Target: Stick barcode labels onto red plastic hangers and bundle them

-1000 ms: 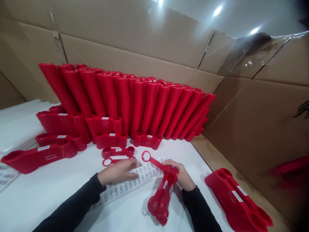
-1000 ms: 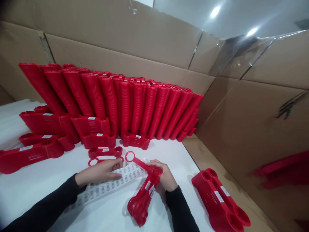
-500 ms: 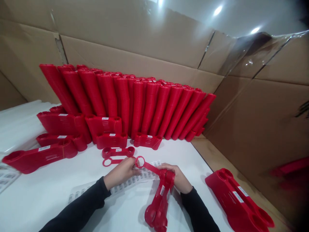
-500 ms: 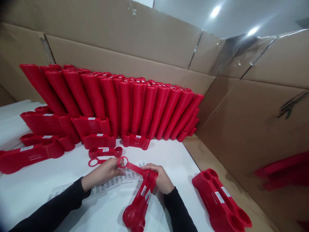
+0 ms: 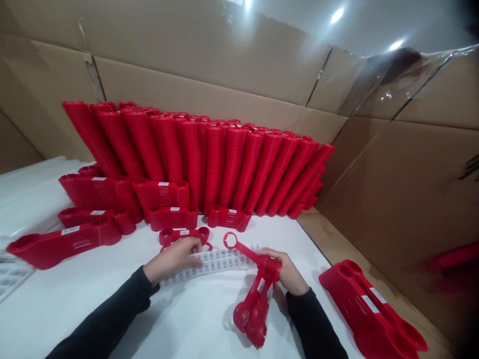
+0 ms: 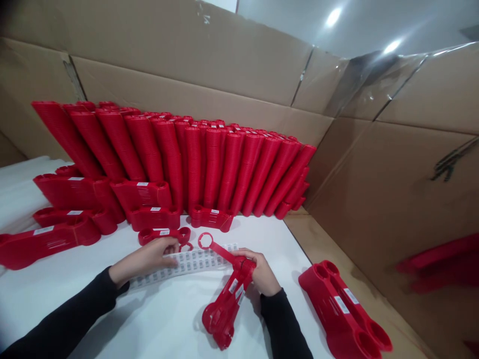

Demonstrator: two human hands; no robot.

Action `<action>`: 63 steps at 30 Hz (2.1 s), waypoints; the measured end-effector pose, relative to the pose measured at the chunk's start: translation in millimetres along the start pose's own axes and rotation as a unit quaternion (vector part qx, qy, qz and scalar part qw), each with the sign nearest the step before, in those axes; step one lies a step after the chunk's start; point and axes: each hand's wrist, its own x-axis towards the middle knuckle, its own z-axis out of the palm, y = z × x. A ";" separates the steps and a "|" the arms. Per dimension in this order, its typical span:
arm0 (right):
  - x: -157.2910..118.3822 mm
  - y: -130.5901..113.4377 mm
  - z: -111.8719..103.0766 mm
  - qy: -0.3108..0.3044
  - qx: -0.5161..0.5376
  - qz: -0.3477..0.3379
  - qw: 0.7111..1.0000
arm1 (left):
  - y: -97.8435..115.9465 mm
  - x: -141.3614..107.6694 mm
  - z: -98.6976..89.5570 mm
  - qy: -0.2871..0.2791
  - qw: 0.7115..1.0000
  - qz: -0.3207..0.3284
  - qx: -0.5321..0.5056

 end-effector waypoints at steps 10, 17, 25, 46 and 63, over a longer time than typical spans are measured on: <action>1.4 5.0 -8.5 0.015 -0.011 -0.001 1.000 | 4.2 -1.6 -11.2 -0.038 0.998 0.042 0.007; 3.3 12.3 -21.5 0.051 -0.021 -0.005 0.998 | -5.9 -4.0 -21.1 -0.050 0.998 0.008 0.036; 2.9 9.7 -22.5 0.054 -0.009 -0.001 0.998 | -2.7 -8.4 -33.2 -0.087 0.995 0.035 0.022; 6.2 24.5 -41.2 0.087 -0.028 0.001 0.996 | -14.9 -9.1 -40.2 -0.064 0.997 0.011 0.033; 6.1 27.7 -50.5 0.117 0.000 0.008 0.993 | -30.4 -14.4 -61.1 -0.029 0.999 0.010 0.013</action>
